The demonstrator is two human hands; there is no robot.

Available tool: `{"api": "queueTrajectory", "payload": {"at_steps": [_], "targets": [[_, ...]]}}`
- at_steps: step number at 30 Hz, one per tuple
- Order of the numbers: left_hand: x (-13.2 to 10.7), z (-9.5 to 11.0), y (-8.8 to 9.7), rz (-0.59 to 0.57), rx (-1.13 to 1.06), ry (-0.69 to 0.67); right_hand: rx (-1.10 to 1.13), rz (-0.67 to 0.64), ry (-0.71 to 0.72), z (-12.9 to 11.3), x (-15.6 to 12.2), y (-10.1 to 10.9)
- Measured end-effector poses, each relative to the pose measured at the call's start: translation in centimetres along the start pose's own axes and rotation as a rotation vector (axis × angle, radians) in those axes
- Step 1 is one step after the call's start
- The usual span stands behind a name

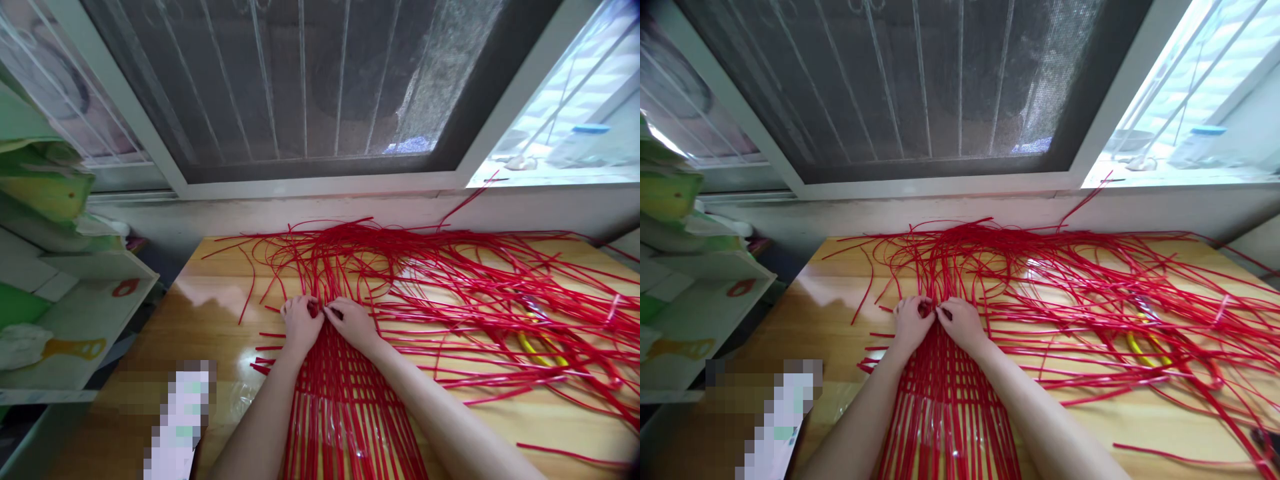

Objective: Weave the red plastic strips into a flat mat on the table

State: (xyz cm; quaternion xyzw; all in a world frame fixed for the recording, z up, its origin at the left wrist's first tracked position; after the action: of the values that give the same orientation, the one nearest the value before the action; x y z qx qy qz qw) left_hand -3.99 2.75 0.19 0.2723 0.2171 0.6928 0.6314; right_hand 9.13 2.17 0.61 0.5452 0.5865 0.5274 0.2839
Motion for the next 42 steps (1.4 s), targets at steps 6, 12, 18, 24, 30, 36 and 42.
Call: {"api": "queueTrajectory", "payload": {"at_steps": [6,12,18,24,30,36,42], "targets": [[-0.4,-0.1,0.4,0.002,-0.077,-0.066,-0.031,-0.067,-0.078,-0.2,0.4,0.2],[-0.7,-0.2,0.8,0.076,-0.189,-0.146,-0.013,-0.088,-0.093,0.0,0.8,-0.1],[-0.8,-0.1,0.6,0.079,-0.157,-0.183,-0.019,-0.073,-0.076,0.3,0.6,-0.3],[-0.6,-0.8,0.3,0.144,-0.347,-0.074,0.074,-0.004,-0.017,0.1,0.0,-0.1],[-0.7,-1.3,0.3,0.259,-0.581,0.008,0.079,0.074,0.179,-0.8,-0.1,0.2],[-0.8,-1.1,0.8,0.236,-0.705,-0.044,0.101,0.039,0.153,-0.2,0.4,-0.8],[-0.8,-0.9,1.0,0.092,-0.122,-0.12,0.17,0.034,0.089,0.2,0.6,-1.2]]}}
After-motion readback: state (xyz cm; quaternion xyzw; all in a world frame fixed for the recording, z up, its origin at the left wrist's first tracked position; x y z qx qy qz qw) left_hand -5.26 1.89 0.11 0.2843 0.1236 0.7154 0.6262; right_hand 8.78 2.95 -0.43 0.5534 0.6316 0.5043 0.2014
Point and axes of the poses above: each hand's wrist, its own x-axis towards the middle knuckle, its own y-axis out of the back of the hand, z = x × y, the point moved 1 cm from there along x, towards the middle knuckle, and after that the axes turned 13 degrees about -x, right-handed, at the moved point
